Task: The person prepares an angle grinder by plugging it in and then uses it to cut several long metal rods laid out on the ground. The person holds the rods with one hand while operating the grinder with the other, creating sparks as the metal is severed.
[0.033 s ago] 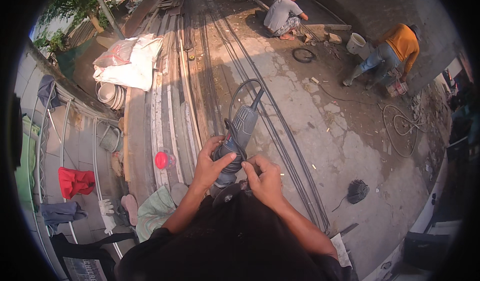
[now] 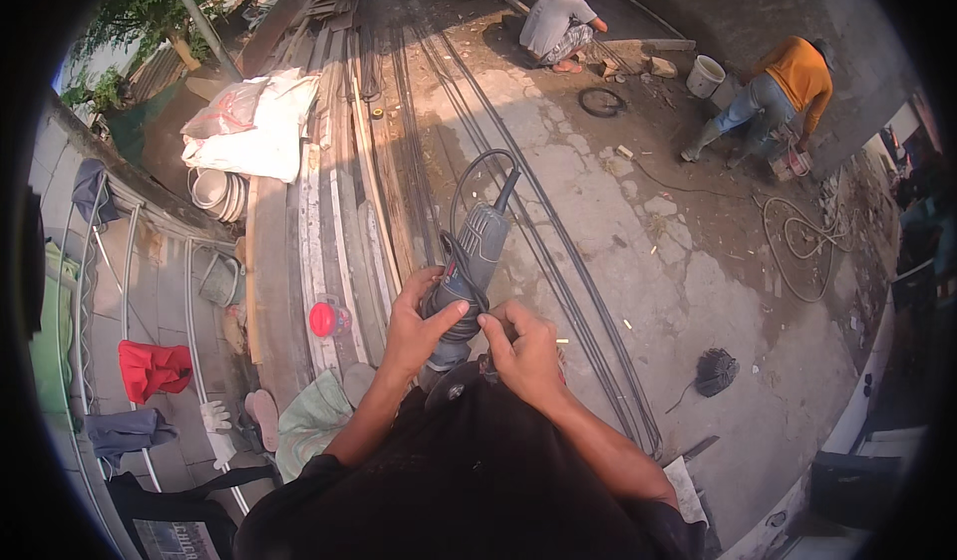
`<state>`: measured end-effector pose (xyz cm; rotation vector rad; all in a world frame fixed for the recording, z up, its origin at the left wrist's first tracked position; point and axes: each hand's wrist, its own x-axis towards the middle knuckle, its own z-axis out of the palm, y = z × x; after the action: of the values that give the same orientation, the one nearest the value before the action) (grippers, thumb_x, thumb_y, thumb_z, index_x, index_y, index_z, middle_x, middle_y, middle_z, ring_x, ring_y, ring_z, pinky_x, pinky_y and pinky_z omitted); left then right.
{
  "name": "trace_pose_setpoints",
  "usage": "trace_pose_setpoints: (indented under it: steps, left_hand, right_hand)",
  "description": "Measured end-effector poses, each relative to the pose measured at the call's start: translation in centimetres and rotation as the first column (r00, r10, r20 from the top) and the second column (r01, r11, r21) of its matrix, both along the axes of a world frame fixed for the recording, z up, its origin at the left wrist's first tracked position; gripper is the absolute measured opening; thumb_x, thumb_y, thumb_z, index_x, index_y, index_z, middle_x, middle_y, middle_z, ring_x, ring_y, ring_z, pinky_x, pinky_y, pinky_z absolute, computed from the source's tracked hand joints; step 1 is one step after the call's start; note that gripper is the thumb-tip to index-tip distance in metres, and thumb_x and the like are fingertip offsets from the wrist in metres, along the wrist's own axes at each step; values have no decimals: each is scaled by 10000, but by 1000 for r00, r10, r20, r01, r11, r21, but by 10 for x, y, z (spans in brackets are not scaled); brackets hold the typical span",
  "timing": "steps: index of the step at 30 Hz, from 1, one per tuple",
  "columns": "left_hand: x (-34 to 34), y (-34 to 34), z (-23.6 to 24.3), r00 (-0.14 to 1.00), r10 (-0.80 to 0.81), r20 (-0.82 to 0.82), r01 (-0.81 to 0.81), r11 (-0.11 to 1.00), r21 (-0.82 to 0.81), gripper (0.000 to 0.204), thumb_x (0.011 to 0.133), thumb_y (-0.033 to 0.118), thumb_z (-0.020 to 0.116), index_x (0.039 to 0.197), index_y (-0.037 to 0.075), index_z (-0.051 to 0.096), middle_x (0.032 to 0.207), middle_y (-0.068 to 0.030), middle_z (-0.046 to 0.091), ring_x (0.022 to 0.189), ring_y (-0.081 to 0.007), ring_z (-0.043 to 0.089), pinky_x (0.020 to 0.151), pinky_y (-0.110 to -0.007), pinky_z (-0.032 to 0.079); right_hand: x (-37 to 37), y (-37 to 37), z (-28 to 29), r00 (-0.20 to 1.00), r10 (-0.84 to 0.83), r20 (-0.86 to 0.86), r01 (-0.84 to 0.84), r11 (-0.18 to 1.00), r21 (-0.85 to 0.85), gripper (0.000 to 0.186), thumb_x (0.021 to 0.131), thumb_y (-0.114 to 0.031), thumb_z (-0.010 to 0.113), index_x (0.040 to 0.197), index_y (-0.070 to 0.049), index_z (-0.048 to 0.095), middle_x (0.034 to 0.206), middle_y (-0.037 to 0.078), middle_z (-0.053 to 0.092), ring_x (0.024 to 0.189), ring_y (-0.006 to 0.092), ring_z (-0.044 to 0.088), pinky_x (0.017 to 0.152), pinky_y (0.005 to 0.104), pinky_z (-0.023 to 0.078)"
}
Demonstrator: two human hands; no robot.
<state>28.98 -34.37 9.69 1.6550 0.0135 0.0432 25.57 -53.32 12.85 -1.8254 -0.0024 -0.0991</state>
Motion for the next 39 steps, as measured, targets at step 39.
trace_pose_setpoints:
  steps: [39]
  left_hand:
    - [3,-53,17,996,-80,-50,86,988,127,714,826,252,939,1403,-8,607,1231,-219,724,1129,-243,707,963,-359,554]
  right_hand:
    - [-27,-77,55,962,211,-171,-272,777,-568,229,1045,-199,684,1096,15,749,762,178,738,649,329,731,649,430,557]
